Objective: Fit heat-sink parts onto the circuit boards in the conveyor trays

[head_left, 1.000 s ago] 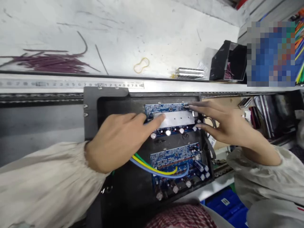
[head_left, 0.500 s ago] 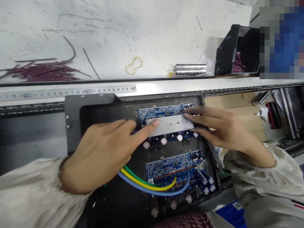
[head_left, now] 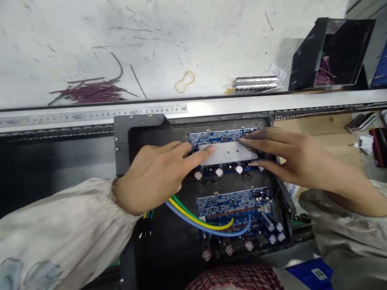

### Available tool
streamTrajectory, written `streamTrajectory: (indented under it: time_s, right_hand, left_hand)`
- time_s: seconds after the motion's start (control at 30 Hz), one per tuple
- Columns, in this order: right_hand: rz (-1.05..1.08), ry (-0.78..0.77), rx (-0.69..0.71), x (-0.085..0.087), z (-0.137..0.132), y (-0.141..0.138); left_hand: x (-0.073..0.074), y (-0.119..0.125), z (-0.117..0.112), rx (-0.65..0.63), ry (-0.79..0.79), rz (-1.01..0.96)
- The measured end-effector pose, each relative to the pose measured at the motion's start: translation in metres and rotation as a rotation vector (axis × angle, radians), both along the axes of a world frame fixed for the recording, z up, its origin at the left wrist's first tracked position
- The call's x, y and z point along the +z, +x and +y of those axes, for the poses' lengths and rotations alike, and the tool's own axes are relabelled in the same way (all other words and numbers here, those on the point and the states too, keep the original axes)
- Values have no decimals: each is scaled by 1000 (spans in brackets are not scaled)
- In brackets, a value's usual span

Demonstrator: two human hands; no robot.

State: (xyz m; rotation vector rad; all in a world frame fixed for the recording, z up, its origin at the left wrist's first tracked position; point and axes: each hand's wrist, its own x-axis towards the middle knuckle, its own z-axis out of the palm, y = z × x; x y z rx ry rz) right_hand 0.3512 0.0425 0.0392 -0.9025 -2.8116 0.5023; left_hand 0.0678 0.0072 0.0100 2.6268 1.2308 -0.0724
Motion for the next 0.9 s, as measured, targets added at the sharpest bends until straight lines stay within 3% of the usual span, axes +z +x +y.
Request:
streamTrajectory:
  time_s: [0.13,0.2,0.3,0.53,0.8,0.9]
  right_hand:
    - [-27,42,36,2,20,3]
    - [-49,116,64,-3,28,1]
    - [-71,102,76,-11,34,-4]
    - [-39,-32,35,-12,39,-9]
    - [-62,-20,-27,-23,40,-13]
    - [-82,28,-26,-18,37,-10]
  left_hand:
    - [1,1,-1,-33,94,18]
    - [1,1,-2,-38,117,28]
    - [1,1,-2,-45,136,22]
    - [1,1,-2,-30,124,12]
    - [1,2,0,-22,70,54]
    - [0,3,0,-6,58,56]
